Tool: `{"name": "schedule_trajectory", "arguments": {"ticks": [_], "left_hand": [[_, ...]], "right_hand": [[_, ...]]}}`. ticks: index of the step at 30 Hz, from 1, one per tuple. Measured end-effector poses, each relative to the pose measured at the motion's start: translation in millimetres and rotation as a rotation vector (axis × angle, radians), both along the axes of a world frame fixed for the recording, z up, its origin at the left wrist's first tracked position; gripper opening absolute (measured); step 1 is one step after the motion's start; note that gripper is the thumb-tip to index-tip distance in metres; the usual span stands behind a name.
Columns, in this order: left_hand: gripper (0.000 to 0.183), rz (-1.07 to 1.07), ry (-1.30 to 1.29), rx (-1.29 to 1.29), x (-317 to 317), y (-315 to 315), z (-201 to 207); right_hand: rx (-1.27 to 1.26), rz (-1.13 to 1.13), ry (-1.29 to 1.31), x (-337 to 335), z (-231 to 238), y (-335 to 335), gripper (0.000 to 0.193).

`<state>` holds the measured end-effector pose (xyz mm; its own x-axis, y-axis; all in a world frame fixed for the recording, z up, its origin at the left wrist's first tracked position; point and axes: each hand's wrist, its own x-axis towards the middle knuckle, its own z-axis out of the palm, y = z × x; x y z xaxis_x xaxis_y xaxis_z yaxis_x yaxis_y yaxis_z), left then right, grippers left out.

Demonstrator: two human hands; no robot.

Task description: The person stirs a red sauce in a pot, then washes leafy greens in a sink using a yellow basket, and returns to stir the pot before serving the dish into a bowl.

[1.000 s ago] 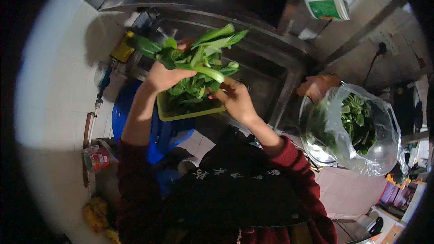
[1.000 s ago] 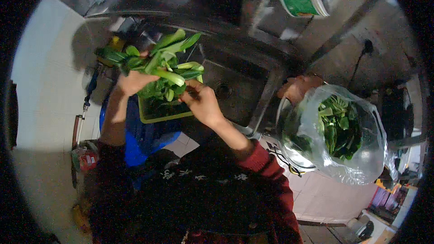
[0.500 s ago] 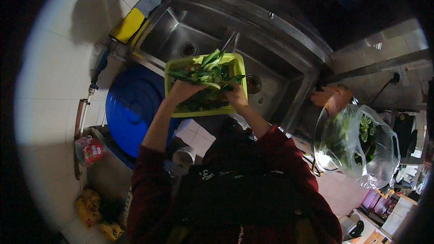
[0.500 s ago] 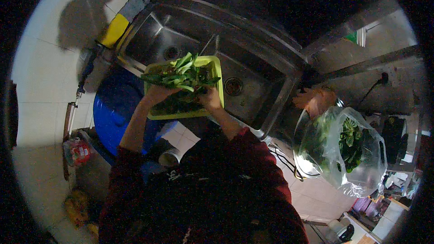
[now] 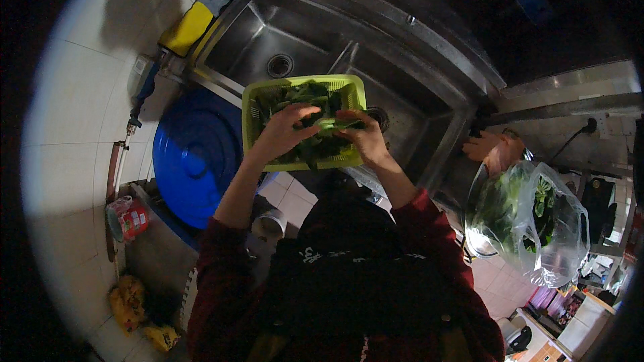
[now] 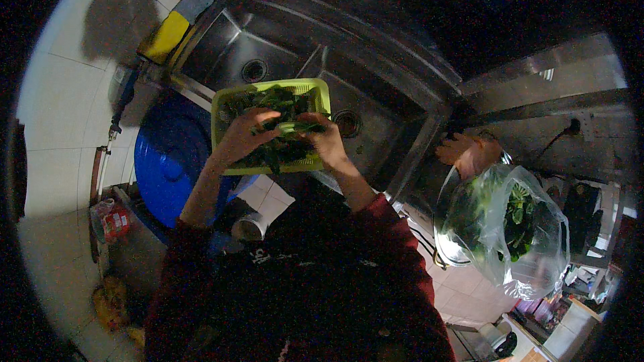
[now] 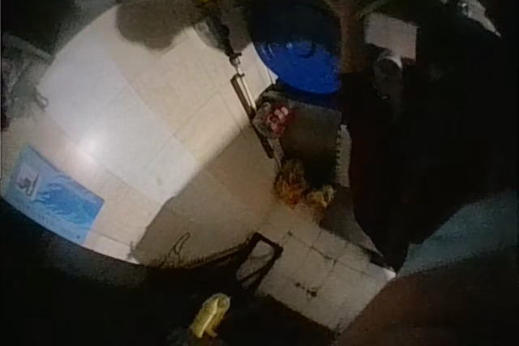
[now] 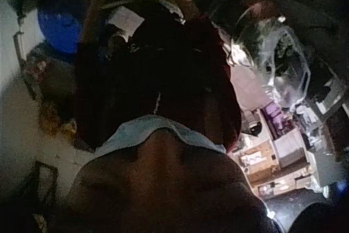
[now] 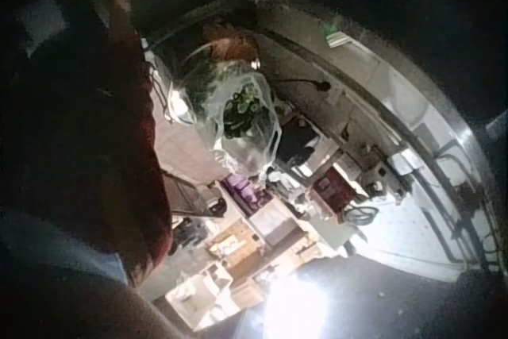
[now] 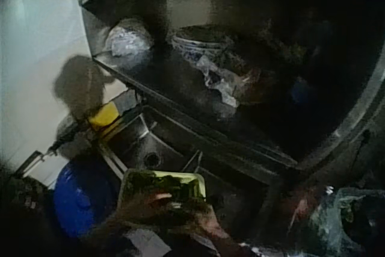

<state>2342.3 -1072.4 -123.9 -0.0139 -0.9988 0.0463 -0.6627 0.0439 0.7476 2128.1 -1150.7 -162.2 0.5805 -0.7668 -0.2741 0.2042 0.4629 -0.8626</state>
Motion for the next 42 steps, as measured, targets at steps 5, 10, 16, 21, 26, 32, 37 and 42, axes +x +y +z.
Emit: {"name": "schedule_trajectory", "arguments": {"ticks": [5,10,16,21,26,32,37,42], "left_hand": [[0.03,0.258,0.363,0.141,-24.6,-3.6,-3.3],[0.026,0.408,0.769,0.038,-38.3,4.4,-21.6],[0.024,0.565,0.975,0.055,-50.4,7.1,-26.1],[0.028,0.349,0.609,0.148,-53.6,11.8,-18.7],[0.026,0.648,0.867,0.103,-59.8,15.0,-27.0],[0.03,0.635,0.742,-0.126,-27.9,25.3,-38.5],[0.057,0.175,-0.279,-0.034,11.3,38.6,-35.6],[0.074,0.118,-0.561,0.217,-1.8,41.9,-34.9]], "right_hand": [[0.176,-0.035,-0.081,12.4,8.2,6.6,0.032],[0.332,-0.092,-0.166,9.9,12.3,9.1,0.026],[0.282,-0.151,-0.16,8.8,6.6,15.1,0.02],[0.191,-0.102,-0.08,9.5,5.2,21.5,0.019],[0.203,-0.198,-0.044,14.1,7.5,29.0,0.019],[-0.043,-0.06,0.243,3.1,-3.0,16.7,0.035],[-0.921,-0.03,0.78,-9.2,-17.1,17.1,0.043],[-1.007,-0.105,0.957,-33.5,-29.5,31.3,0.053]]}}
